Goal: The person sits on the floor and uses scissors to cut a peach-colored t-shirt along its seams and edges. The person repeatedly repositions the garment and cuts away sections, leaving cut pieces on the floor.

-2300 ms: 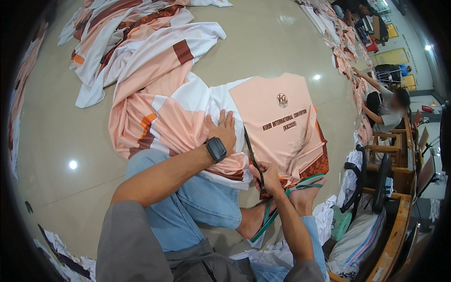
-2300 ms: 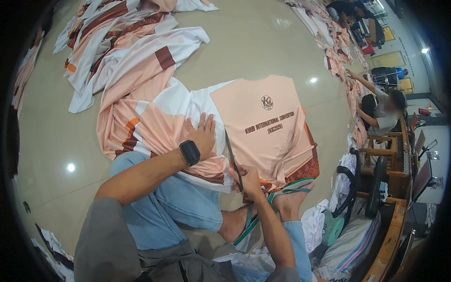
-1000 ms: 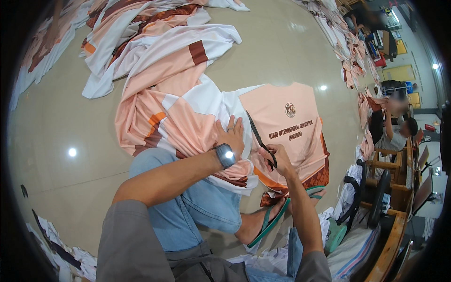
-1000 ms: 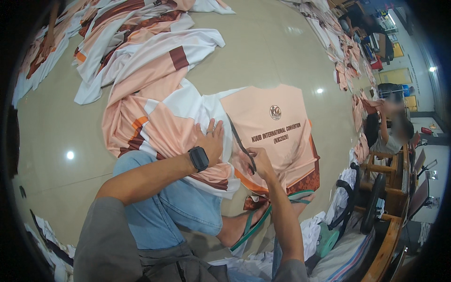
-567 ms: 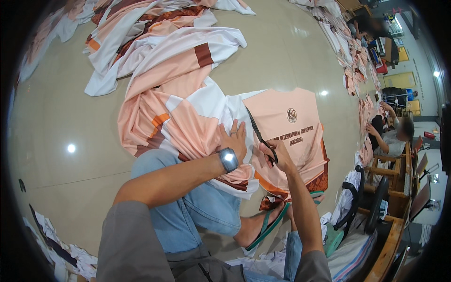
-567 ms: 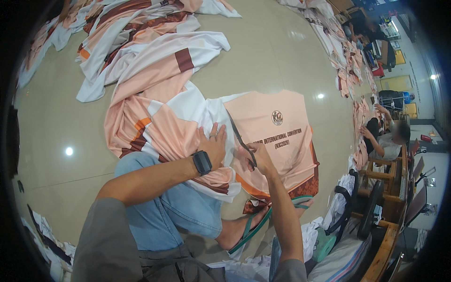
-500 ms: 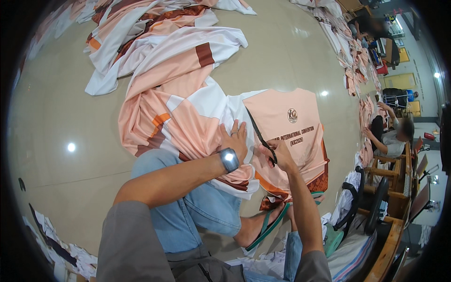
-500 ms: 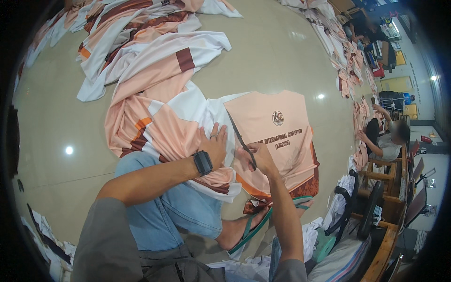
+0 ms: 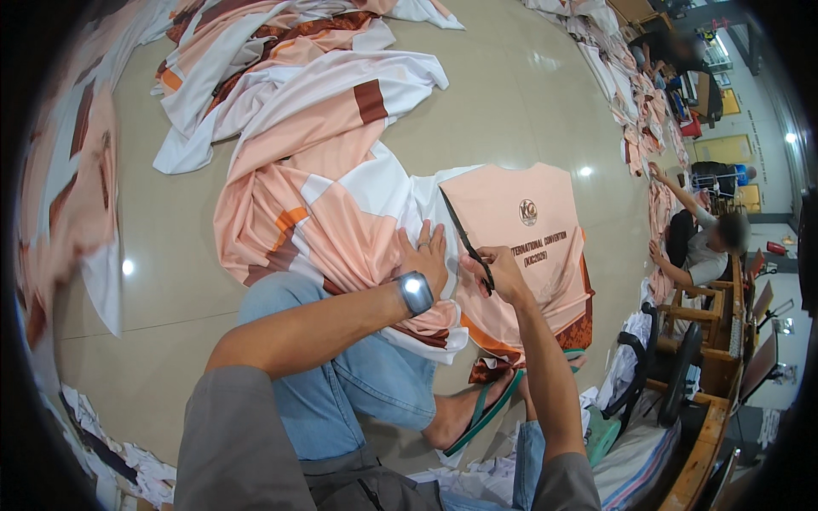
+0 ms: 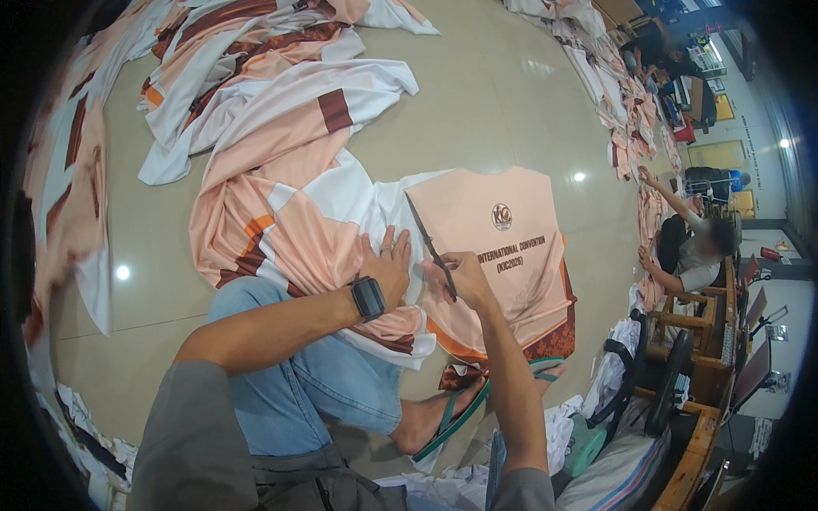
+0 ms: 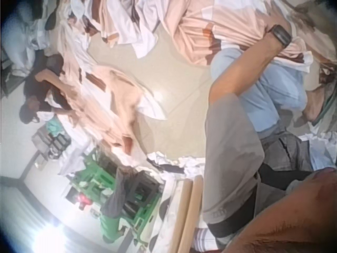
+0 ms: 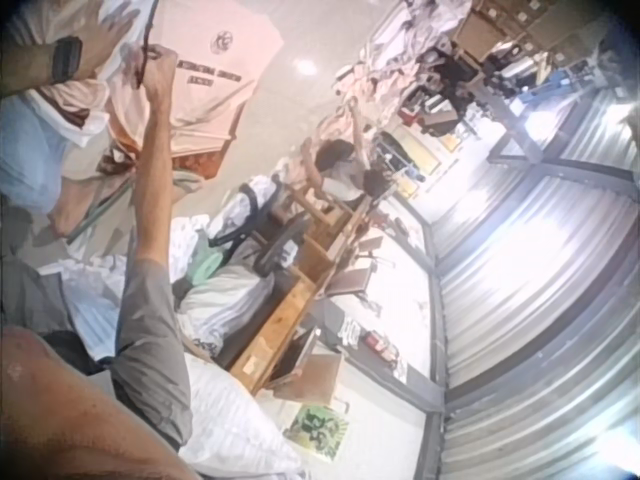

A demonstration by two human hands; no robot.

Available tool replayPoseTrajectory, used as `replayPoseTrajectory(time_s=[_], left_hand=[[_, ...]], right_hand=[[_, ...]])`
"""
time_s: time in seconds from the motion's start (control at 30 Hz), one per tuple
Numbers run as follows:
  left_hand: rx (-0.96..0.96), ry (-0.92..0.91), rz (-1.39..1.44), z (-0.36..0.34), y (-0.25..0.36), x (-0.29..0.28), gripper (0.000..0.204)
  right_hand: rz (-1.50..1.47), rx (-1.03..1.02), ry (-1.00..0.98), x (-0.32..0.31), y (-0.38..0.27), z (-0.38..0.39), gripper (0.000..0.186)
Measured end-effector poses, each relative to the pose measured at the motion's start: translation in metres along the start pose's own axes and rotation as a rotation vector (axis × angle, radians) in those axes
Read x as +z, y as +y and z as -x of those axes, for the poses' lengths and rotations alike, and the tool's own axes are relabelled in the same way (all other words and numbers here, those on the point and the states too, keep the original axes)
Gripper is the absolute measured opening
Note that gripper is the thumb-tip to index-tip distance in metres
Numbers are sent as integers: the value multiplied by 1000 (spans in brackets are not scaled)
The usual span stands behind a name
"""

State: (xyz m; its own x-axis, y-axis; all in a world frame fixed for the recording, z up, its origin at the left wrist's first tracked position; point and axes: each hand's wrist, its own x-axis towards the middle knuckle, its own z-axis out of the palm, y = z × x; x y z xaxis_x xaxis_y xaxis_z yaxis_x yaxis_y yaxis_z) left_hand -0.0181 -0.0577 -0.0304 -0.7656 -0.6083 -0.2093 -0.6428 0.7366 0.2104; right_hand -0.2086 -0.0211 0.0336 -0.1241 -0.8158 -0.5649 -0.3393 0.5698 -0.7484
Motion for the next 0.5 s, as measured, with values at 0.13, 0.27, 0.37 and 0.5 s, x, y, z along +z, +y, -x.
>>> replayPoseTrajectory(time_s=[0.13, 0.27, 0.37, 0.5], left_hand=[[-11, 89, -57, 0, 1, 11, 86], [-14, 33, -39, -1, 3, 6, 87], [-14, 26, -37, -1, 1, 7, 88], [-23, 27, -25, 0, 1, 6, 90]], right_hand=[[-64, 27, 31, 3, 2, 0, 57], [-124, 44, 54, 9, -5, -5, 56], [-84, 36, 53, 17, -6, -9, 56], [-105, 14, 65, 23, -7, -8, 55]])
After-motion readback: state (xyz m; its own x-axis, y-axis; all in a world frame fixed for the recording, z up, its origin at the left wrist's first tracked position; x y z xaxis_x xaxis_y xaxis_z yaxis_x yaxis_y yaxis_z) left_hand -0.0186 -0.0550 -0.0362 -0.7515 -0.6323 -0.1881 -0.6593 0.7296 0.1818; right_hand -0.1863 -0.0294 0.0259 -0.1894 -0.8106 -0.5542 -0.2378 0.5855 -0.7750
